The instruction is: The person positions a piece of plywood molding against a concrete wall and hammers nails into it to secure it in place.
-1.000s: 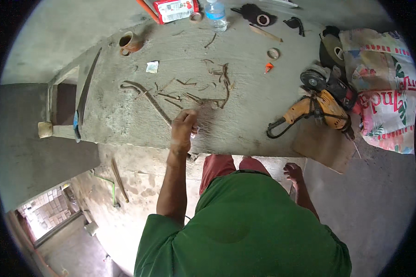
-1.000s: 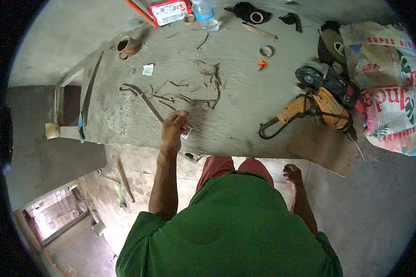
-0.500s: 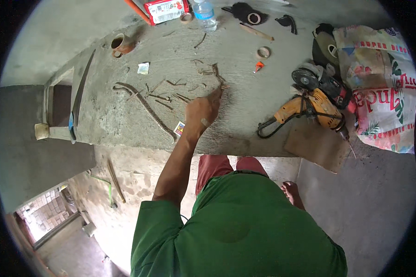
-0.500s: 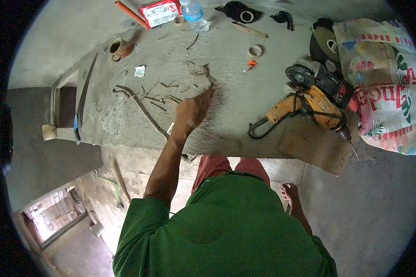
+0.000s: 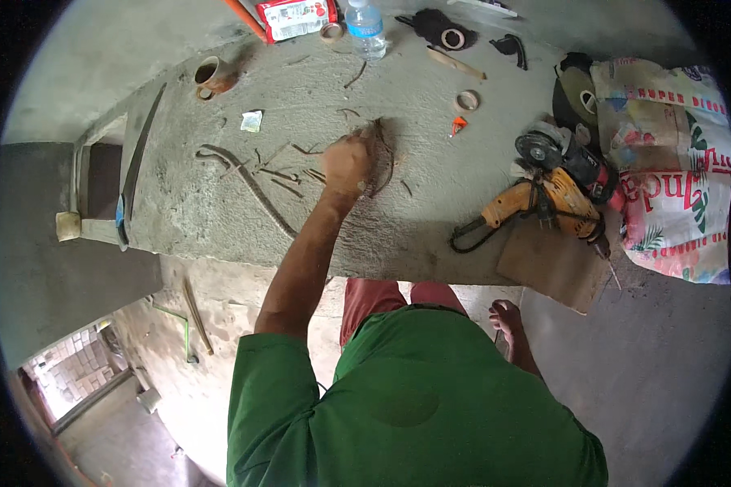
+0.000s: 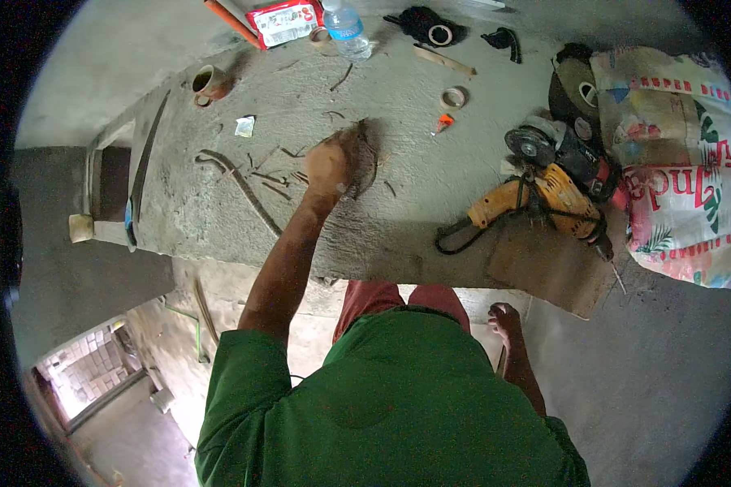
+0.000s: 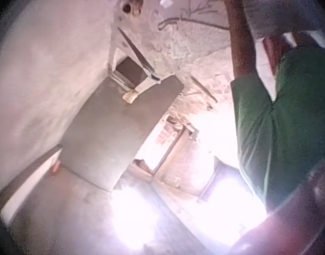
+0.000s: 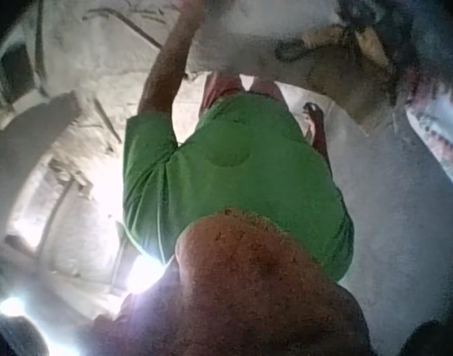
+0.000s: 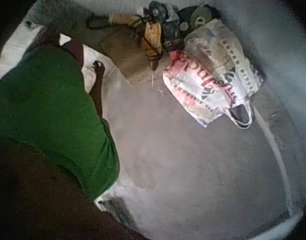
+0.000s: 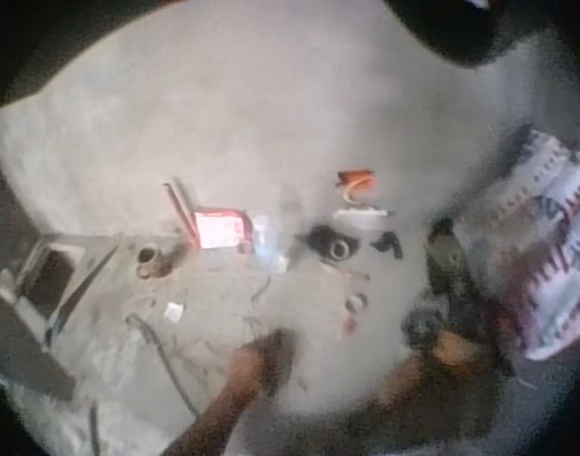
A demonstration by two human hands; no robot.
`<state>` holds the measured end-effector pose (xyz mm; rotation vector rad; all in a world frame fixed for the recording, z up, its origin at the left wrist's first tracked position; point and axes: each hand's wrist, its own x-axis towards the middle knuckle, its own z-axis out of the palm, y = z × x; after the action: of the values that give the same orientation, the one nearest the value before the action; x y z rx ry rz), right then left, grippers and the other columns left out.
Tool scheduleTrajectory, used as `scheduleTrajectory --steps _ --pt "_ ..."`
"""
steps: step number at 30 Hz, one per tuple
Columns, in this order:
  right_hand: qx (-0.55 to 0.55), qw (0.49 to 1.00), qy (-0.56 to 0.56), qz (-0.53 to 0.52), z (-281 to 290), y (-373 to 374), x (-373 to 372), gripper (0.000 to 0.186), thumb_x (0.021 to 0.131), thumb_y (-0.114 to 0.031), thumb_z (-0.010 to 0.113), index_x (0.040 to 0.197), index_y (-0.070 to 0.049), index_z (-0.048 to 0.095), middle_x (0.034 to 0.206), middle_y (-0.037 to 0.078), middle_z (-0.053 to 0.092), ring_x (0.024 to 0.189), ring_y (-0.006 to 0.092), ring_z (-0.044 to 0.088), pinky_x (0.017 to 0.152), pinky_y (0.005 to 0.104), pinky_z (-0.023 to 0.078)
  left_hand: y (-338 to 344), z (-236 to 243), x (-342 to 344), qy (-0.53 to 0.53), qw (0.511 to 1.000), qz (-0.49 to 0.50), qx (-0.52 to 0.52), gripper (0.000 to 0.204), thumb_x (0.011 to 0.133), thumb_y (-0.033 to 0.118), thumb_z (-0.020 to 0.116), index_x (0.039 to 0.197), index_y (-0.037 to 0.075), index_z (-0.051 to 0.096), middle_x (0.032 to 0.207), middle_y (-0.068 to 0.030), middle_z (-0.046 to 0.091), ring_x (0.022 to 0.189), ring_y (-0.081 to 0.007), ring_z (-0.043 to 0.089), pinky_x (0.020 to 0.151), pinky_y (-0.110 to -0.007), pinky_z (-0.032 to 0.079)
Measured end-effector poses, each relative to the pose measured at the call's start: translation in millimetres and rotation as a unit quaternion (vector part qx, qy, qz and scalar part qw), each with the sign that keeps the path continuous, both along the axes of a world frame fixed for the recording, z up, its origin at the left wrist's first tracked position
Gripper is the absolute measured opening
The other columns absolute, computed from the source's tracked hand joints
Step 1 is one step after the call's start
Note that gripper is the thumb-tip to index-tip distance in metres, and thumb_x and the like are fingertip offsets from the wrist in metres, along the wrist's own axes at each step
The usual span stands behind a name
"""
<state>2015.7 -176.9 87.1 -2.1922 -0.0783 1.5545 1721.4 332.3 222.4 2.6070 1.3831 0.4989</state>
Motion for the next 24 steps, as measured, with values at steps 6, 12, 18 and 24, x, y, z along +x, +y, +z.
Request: scheduleTrajectory --steps 6,12,18,24 --pt "-0.054 0.997 0.005 0.061 -1.6 -12.0 -3.6 0.028 0.096 -0.031 0.062 0.112 -0.010 0.065 0.092 0.004 0.070 0.075 0.0173 0.069 0.057 0.0327 0.051 12.2 18.5 1.6 0.159 0.983 -0.088 0.004 0.024 0.090 0.010 0.052 0.111 0.001 0.059 0.101 -0.0147 0.066 0.091 -0.0320 0.067 0.077 -0.041 0.056" --pt "-0.057 0.996 0.042 0.046 -32.4 -40.9 4.9 0.030 0.095 -0.033 0.061 0.113 -0.010 0.066 0.092 0.004 0.070 0.074 0.0160 0.069 0.058 0.0329 0.053 18.9 6.5 -39.1 -0.083 0.981 0.026 0.172 0.017 0.092 0.012 0.049 0.101 0.003 0.060 0.098 -0.0132 0.063 0.083 -0.0292 0.064 0.072 -0.043 0.053" --pt "-0.053 0.998 0.006 0.025 -9.8 -19.1 -12.7 0.029 0.095 -0.034 0.062 0.113 -0.011 0.065 0.091 0.004 0.070 0.072 0.0154 0.068 0.055 0.0307 0.051 0.1 46.6 -158.3 -0.746 0.575 0.210 -0.264 0.022 0.102 0.025 0.051 0.100 0.006 0.063 0.098 -0.0065 0.065 0.084 -0.0186 0.062 0.068 -0.031 0.045" --pt "-0.046 0.997 0.024 0.048 -18.2 -13.6 -9.7 0.029 0.096 -0.030 0.062 0.116 -0.010 0.063 0.094 0.005 0.071 0.071 0.0144 0.068 0.052 0.0299 0.049 -30.5 52.7 -226.4 -0.799 0.517 0.079 -0.296 0.015 0.101 0.008 0.053 0.111 0.001 0.061 0.100 -0.0088 0.063 0.092 -0.0213 0.062 0.075 -0.033 0.050"
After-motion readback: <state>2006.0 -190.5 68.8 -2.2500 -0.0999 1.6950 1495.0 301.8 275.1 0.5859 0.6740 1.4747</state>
